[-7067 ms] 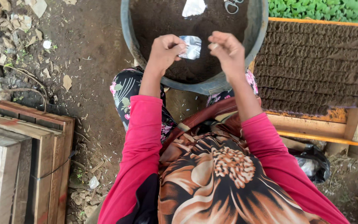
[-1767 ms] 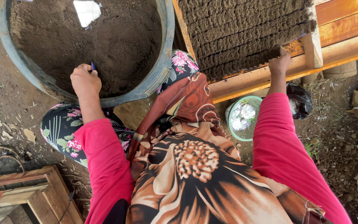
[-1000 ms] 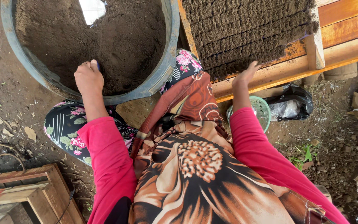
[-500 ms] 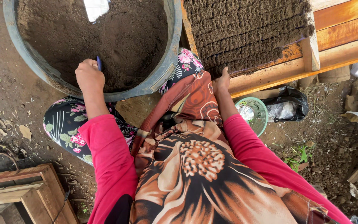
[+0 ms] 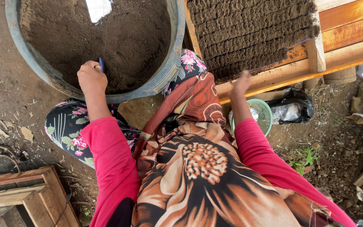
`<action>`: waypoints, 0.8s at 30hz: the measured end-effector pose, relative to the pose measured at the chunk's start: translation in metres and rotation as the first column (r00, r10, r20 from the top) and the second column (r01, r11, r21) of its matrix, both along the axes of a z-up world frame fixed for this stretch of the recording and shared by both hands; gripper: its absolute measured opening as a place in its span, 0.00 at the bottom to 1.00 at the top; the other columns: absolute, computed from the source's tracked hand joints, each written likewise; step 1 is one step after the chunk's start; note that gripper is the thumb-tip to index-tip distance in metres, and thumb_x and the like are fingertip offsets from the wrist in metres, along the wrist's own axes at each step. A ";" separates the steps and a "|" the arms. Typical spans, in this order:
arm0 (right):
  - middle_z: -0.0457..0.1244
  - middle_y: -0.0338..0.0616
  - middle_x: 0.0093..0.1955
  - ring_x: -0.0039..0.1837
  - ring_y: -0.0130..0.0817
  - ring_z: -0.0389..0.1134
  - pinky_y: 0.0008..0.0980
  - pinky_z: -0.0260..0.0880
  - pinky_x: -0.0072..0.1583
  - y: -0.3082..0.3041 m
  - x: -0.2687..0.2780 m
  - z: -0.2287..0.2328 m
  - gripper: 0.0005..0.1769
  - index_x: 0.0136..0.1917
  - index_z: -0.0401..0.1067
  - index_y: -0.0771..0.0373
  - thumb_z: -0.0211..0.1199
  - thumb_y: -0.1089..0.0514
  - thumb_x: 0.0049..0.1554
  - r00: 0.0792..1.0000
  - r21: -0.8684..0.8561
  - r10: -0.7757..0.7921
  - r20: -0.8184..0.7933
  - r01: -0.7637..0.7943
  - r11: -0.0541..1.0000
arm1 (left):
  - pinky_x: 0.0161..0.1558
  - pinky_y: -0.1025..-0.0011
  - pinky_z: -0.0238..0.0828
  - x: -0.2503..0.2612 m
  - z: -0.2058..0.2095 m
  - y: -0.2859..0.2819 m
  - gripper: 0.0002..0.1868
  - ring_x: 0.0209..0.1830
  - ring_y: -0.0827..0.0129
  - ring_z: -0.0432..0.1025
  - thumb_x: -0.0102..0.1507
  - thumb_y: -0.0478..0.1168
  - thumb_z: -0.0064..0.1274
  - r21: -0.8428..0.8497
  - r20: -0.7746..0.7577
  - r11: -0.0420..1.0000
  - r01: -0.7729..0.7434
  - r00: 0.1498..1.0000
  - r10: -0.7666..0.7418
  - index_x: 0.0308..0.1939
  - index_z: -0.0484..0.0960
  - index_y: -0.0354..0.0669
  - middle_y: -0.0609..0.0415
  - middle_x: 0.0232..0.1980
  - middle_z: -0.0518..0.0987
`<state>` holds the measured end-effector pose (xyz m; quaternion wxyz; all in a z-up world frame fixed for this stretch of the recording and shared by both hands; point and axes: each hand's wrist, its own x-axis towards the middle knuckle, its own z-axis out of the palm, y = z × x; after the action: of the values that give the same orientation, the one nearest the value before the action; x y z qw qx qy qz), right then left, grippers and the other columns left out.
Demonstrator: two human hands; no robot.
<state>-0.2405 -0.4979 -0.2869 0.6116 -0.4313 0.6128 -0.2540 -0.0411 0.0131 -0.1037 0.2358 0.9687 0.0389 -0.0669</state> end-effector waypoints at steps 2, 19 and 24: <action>0.52 0.54 0.72 0.73 0.51 0.58 0.55 0.62 0.72 -0.044 0.007 0.015 0.32 0.74 0.54 0.58 0.57 0.41 0.65 0.997 -0.170 -0.072 -0.030 0.066 0.983 | 0.30 0.59 0.84 0.001 0.002 -0.002 0.07 0.35 0.51 0.79 0.71 0.32 0.47 0.004 -0.002 1.000 -0.004 1.000 0.004 0.46 0.81 0.31 0.35 0.36 0.81; 0.53 0.60 0.76 0.78 0.56 0.52 0.49 0.50 0.79 -0.158 0.028 0.034 0.34 0.75 0.61 0.60 0.53 0.35 0.67 0.972 -0.417 0.164 -0.167 -0.221 0.882 | 0.29 0.56 0.83 0.004 -0.011 -0.003 0.07 0.34 0.48 0.79 0.70 0.32 0.50 0.040 0.029 0.999 -0.004 1.000 0.003 0.44 0.82 0.31 0.37 0.34 0.80; 0.57 0.56 0.73 0.76 0.53 0.55 0.47 0.53 0.77 -0.148 0.029 0.037 0.31 0.71 0.66 0.58 0.51 0.35 0.66 0.974 -0.444 0.150 -0.170 -0.211 0.871 | 0.32 0.54 0.84 0.005 -0.006 -0.008 0.06 0.34 0.49 0.80 0.69 0.33 0.53 0.129 0.013 0.992 -0.005 1.000 0.003 0.44 0.84 0.34 0.40 0.34 0.81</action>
<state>-0.2117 -0.6455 -0.2497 0.4719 -0.6346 0.5308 -0.3047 -0.0359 0.0053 -0.1096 0.1729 0.9823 0.0436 -0.0575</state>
